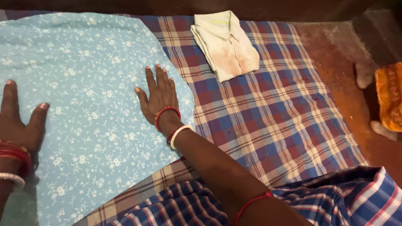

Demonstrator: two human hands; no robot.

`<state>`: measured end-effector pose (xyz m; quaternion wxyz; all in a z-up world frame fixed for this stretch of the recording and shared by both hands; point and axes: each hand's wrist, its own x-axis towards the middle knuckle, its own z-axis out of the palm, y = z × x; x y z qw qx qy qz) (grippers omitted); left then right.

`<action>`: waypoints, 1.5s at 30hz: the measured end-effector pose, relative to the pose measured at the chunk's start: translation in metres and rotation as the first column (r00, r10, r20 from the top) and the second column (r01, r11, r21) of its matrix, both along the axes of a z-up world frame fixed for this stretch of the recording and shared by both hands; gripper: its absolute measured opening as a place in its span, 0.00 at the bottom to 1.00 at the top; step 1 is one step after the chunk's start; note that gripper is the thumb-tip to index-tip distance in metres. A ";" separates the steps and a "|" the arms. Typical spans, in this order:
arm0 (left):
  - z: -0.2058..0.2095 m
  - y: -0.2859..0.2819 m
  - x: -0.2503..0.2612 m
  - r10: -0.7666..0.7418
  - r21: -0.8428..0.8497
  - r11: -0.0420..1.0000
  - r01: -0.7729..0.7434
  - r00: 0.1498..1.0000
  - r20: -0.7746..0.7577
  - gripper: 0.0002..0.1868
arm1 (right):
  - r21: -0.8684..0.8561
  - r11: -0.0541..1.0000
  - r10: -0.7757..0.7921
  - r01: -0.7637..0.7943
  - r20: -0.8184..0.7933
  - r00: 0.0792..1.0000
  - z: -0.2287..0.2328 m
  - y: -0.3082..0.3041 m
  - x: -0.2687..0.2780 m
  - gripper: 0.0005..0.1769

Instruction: The person buttons a light blue shirt, spreads it flat on a checkered bedspread, and folds the sleeves and sides toward the center.

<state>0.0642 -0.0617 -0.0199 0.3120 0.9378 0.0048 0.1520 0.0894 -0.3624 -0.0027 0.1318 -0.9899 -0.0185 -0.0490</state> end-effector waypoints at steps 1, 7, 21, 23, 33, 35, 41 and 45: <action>0.001 0.000 0.002 0.003 0.002 1.000 -0.003 1.000 0.003 0.39 | -0.003 1.000 -0.004 0.003 -0.012 1.000 0.000 0.000 0.001 0.40; 0.002 -0.009 -0.015 0.095 -0.173 0.979 -0.110 0.991 -0.093 0.37 | 0.021 1.000 -0.008 0.008 0.011 1.000 0.003 0.001 0.000 0.39; -0.005 -0.100 0.006 -0.126 0.551 0.807 0.212 0.974 -0.190 0.42 | 0.005 1.000 -0.005 0.005 0.034 0.999 0.002 0.002 0.000 0.39; -0.005 -0.100 0.021 -0.147 0.512 0.825 0.239 0.966 -0.213 0.41 | 0.006 1.000 -0.002 0.002 0.030 1.000 0.002 0.002 0.000 0.39; -0.023 -0.037 0.022 0.026 0.303 0.953 -0.015 0.999 -0.033 0.38 | 0.029 1.000 -0.009 0.009 0.001 1.000 0.003 0.001 0.001 0.39; -0.025 -0.038 0.014 0.012 0.349 0.937 -0.002 1.000 -0.028 0.39 | 0.031 0.999 -0.013 0.014 -0.019 1.000 0.002 0.001 0.000 0.39; -0.018 -0.041 -0.020 -0.049 0.427 0.899 0.095 0.992 -0.119 0.44 | 0.017 1.000 -0.003 0.003 -0.006 1.000 -0.003 0.000 0.005 0.40; -0.011 -0.043 -0.026 -0.080 0.386 0.914 0.128 0.987 -0.140 0.44 | -0.040 0.969 -0.247 0.245 -0.034 0.968 0.000 0.006 0.015 0.43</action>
